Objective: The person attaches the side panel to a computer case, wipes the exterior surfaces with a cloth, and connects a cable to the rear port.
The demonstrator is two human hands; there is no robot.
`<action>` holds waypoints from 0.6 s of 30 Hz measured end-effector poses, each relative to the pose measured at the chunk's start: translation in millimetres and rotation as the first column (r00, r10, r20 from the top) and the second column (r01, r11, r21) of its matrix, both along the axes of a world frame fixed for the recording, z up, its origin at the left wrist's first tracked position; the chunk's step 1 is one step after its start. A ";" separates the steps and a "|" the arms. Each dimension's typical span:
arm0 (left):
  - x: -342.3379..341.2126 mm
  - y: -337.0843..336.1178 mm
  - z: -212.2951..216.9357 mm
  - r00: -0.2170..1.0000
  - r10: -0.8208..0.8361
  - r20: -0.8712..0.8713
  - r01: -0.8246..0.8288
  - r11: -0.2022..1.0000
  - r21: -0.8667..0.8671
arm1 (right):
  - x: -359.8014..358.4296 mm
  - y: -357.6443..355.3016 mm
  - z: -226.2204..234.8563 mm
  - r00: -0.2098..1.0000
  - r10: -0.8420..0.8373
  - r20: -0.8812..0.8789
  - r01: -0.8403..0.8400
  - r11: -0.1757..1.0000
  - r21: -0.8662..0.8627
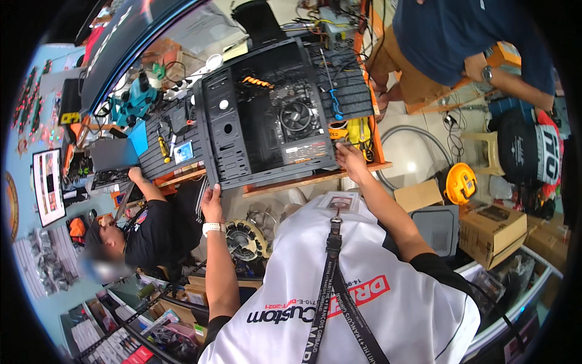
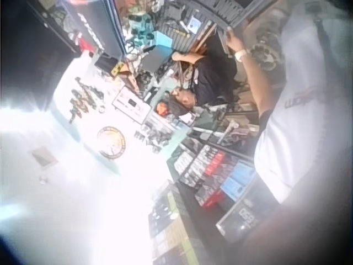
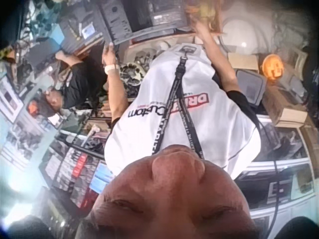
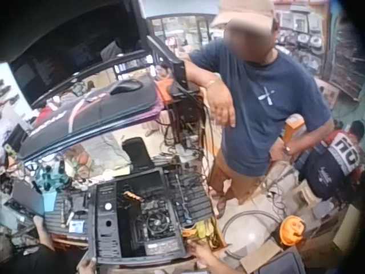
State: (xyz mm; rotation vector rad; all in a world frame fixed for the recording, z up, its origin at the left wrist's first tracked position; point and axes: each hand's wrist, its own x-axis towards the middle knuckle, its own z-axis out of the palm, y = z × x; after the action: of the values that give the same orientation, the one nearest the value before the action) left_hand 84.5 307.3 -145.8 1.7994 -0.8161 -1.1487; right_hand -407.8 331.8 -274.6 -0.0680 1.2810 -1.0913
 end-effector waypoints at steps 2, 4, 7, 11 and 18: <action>-3.2 1.2 -2.4 0.996 0.076 -0.057 -0.076 0.997 0.005 | 7.6 1.9 0.9 1.000 -0.027 0.011 0.027 1.000 0.003; -5.3 2.1 -6.8 0.991 0.126 -0.035 -0.125 0.992 0.021 | 14.0 4.4 1.3 0.997 -0.064 -0.039 0.066 0.996 0.056; -4.2 4.5 -13.9 0.999 0.038 0.025 -0.038 0.999 0.002 | 16.6 13.4 -0.1 0.992 -0.106 -0.069 0.109 0.993 0.041; -2.4 11.2 -23.3 0.989 0.096 0.111 -0.068 0.970 -0.233 | 3.6 39.0 -4.4 0.974 -0.062 -0.219 0.070 0.997 0.029; -0.2 9.0 -43.5 0.993 0.013 -0.119 -0.056 0.931 -0.361 | -23.9 97.1 1.7 0.959 -0.064 -0.275 0.120 0.974 0.192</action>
State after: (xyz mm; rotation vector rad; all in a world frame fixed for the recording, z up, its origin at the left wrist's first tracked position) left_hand 84.3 316.3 -189.3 1.4228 -0.8628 -0.9920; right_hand -431.7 428.9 -272.9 0.0019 1.6501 -1.0464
